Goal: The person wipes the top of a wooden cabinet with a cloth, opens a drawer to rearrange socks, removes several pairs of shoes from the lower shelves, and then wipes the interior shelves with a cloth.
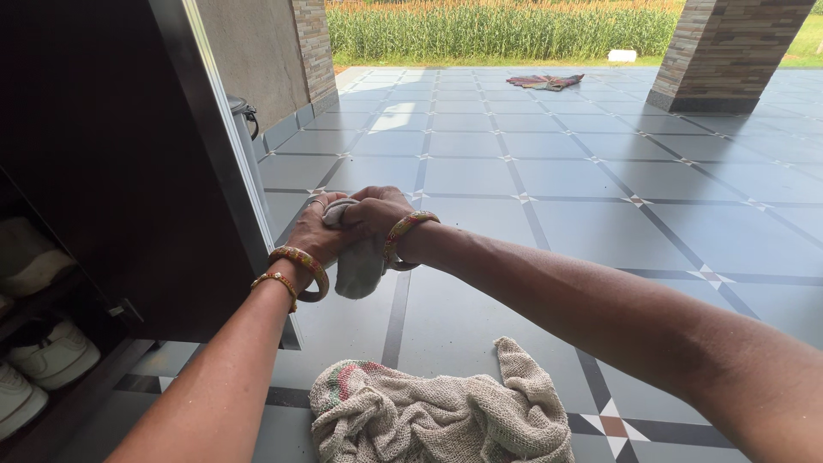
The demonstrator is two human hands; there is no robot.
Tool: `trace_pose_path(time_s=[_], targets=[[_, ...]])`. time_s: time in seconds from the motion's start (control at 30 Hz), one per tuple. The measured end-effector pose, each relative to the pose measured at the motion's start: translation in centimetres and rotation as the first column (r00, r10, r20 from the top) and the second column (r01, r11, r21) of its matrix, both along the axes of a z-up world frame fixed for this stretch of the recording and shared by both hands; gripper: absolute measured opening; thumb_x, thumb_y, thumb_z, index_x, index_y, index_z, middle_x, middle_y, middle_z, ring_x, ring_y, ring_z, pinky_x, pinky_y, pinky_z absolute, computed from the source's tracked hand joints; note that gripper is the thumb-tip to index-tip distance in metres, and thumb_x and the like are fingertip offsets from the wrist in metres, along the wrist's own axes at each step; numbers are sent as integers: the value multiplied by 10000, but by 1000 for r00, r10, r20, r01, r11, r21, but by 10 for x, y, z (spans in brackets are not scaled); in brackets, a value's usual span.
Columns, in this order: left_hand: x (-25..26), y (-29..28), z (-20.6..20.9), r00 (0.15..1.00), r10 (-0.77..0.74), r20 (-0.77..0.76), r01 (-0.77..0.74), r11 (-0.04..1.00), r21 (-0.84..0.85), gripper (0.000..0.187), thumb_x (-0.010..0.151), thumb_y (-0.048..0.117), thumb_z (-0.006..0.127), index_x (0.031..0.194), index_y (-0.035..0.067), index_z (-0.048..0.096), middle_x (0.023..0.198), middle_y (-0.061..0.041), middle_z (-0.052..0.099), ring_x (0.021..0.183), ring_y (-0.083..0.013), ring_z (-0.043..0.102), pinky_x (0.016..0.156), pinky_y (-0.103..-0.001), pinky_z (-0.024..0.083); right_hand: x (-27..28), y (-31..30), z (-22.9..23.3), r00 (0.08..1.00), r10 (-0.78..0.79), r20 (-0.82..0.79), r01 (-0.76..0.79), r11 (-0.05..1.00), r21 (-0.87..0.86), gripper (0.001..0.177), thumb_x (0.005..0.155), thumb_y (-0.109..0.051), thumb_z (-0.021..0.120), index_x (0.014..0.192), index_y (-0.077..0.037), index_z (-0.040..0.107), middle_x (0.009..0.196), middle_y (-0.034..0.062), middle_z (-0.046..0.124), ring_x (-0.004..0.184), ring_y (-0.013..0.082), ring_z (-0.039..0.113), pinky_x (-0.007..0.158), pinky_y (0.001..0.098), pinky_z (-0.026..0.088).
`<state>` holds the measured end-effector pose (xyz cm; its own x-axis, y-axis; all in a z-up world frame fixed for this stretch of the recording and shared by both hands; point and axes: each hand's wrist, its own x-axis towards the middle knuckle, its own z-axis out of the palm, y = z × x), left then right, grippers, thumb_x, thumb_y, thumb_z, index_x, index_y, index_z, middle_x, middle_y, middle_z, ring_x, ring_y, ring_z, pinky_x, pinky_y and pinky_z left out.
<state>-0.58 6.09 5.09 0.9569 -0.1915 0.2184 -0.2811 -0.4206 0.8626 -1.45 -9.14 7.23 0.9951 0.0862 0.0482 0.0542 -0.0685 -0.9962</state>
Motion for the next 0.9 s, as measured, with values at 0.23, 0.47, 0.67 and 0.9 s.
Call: trace_pose_path(time_s=[0.23,0.47,0.67,0.9], targets=[[-5,4,10,957,266,-118,-280,951,-132,1196,590,243,913,1580,136,252,1352,-161,605,1157,-280,702,1007,-325,590,10,20,18,986,-2,170,52,955,-292,478,781,-223,664,1212,-23,716,1148,168,746,1072,251,723,953,363,558],[5,18,2,954,192,-230,-258,916,-306,1415,564,233,874,1640,180,-44,1407,-188,594,1223,-283,682,1040,-347,577,26,86,61,905,9,426,218,849,-481,743,743,-518,751,1347,-109,612,1328,121,669,1244,262,634,1044,412,491],[8,25,-11,960,239,-146,-264,947,-182,1383,594,266,930,1623,146,13,1378,-129,622,1279,-241,634,1092,-343,504,45,132,77,886,-20,463,261,847,-463,918,737,-574,791,1438,-52,508,1363,211,626,1314,324,590,1107,425,473],[0,21,-9,950,284,-128,-293,954,-64,1043,616,256,909,1504,144,373,1330,-85,665,1244,-246,645,1082,-336,501,69,146,70,918,-80,389,263,857,-443,800,743,-459,802,1401,-82,546,1366,174,616,1323,304,567,1105,426,446]])
